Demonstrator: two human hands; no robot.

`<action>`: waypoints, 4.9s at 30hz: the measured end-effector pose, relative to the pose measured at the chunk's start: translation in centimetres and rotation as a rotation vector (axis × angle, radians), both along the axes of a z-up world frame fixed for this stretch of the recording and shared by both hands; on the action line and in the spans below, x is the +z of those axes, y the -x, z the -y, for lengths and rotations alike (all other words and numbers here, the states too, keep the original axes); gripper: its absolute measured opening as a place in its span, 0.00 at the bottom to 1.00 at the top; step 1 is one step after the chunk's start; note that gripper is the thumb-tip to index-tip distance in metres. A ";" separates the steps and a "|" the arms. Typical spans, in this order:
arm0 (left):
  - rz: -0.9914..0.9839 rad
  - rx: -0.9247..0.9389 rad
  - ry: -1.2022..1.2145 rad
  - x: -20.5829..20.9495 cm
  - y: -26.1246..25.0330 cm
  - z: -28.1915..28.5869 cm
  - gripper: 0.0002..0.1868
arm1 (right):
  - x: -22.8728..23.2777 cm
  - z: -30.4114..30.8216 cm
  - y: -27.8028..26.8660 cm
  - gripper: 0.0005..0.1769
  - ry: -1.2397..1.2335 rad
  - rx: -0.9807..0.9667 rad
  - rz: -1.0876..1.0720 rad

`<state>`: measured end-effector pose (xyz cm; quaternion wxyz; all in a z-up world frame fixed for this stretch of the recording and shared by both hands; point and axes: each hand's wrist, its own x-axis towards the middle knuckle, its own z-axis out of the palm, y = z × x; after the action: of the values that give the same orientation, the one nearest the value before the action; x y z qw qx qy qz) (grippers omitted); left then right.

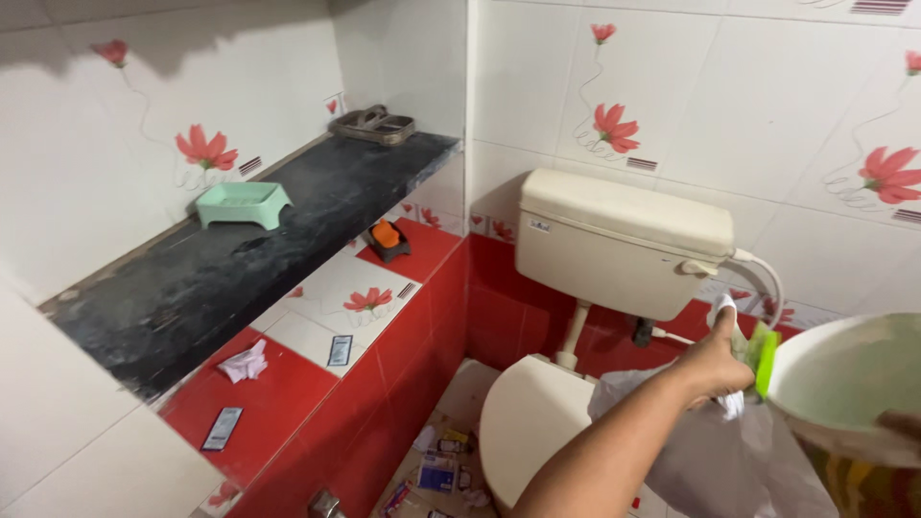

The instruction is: The person collects scattered trash from the bathroom floor and a shelf, placing items into a bucket. They then transfer the contents into a white plastic bag and continue picking up remaining debris from the floor.

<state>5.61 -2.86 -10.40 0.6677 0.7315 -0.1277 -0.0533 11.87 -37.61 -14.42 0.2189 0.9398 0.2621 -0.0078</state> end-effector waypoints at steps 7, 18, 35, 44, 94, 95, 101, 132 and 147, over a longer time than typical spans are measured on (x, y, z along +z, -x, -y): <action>-0.055 0.070 -0.020 -0.3 0.1 -4.5 0.60 | -4.0 3.1 -0.9 0.31 -0.307 0.089 0.082; 0.034 0.169 -0.028 2.3 0.9 -13.9 0.57 | 5.5 0.2 2.3 0.24 -0.076 -0.295 0.088; -0.070 0.384 -0.273 2.2 4.0 -29.6 0.56 | -17.7 -23.7 8.7 0.19 -0.523 -0.436 -0.423; -0.254 0.480 -0.358 0.1 9.2 -33.5 0.56 | -33.7 -34.4 9.4 0.12 -0.725 -0.432 -0.397; -0.019 0.209 -0.294 -3.0 0.8 -16.7 0.48 | 6.5 -33.9 3.1 0.10 -1.807 -0.105 -0.674; -0.017 0.215 -0.253 -3.8 0.8 -16.9 0.49 | 6.0 -33.5 2.7 0.10 -1.810 -0.175 -0.664; -0.245 0.333 -0.247 -10.7 0.9 -19.4 0.53 | -2.0 -30.8 -0.7 0.13 -1.746 -0.474 -0.602; -0.376 0.354 -0.795 -23.0 -0.4 -28.4 0.25 | -9.9 -28.0 0.6 0.22 -0.806 -0.620 -0.268; -0.232 0.692 -0.519 -27.7 0.2 -25.0 0.23 | -14.1 -27.8 -0.4 0.18 -1.309 -0.756 -0.112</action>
<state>5.41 22.11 -38.10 0.4506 0.8636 0.2178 0.0612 12.25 -9.76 -28.48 -0.4151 0.9019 -0.1161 0.0270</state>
